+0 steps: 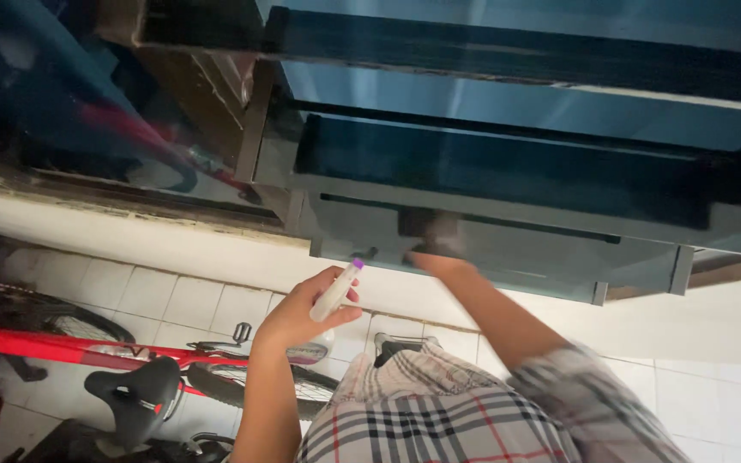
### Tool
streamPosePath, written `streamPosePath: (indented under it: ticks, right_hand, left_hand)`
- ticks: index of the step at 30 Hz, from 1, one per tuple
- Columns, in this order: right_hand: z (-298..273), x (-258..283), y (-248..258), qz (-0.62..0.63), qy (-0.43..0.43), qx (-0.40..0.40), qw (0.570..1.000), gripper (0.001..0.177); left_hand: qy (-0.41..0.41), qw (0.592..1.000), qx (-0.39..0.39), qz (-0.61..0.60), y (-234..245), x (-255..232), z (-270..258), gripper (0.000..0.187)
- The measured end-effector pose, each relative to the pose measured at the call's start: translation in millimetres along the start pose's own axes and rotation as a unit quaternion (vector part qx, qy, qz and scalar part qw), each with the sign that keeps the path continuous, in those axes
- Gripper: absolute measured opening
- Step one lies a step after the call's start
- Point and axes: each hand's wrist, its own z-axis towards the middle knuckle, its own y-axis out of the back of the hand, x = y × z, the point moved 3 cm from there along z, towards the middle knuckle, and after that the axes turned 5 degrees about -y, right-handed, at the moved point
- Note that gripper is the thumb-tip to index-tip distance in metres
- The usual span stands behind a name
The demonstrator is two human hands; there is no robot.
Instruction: Cleaning glass window panes using a spray bottle and a cloth.
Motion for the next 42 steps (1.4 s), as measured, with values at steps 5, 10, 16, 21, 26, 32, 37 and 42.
streamPosePath:
  ticks: [5,10,16,21,26,32,37,42]
  right_hand:
    - [31.8,106.8,-76.6,-0.044,0.168,0.043,0.984,0.038]
    - [-37.6,81.6,-35.7,0.092,0.343,-0.054,0.933,0.045]
    - [-91.6,-111.8,-12.5,-0.068,-0.027,-0.014,0.997,0.019]
    - [-144.8,-188.8,29.1,-0.033,-0.175,-0.228,0.957,0.014]
    - [-93.5,-91.7,-16.7,-0.079,-0.092,-0.194,0.973,0.024]
    - [-55.9,-31.6,38.6,-0.076,-0.056,-0.119,0.988,0.028]
    - [-51.0,-127.2,43.5,-0.070,-0.046,-0.209,0.974,0.035]
    - [-95.3,-171.0,61.6,-0.122,-0.059,-0.414,0.900,0.051]
  left_hand:
    - [-0.028,0.999,0.020,-0.001,1.9,-43.0,3.3,0.046]
    - [-0.076,0.994,0.073,-0.016,-14.8,-66.1,26.3,0.045]
    - [-0.094,0.979,0.176,0.038,-43.2,-77.2,56.0,0.046]
    - [-0.049,0.973,0.223,0.034,-52.8,-82.2,59.6,0.052]
    - [-0.048,0.973,0.222,0.027,-57.0,-79.2,49.9,0.054]
    - [-0.074,0.960,0.258,0.082,-86.9,-89.3,60.7,0.048]
    - [-0.031,0.953,0.294,0.070,-108.5,-109.1,66.6,0.050]
    - [-0.053,0.943,0.321,0.068,-118.5,-112.2,69.2,0.050]
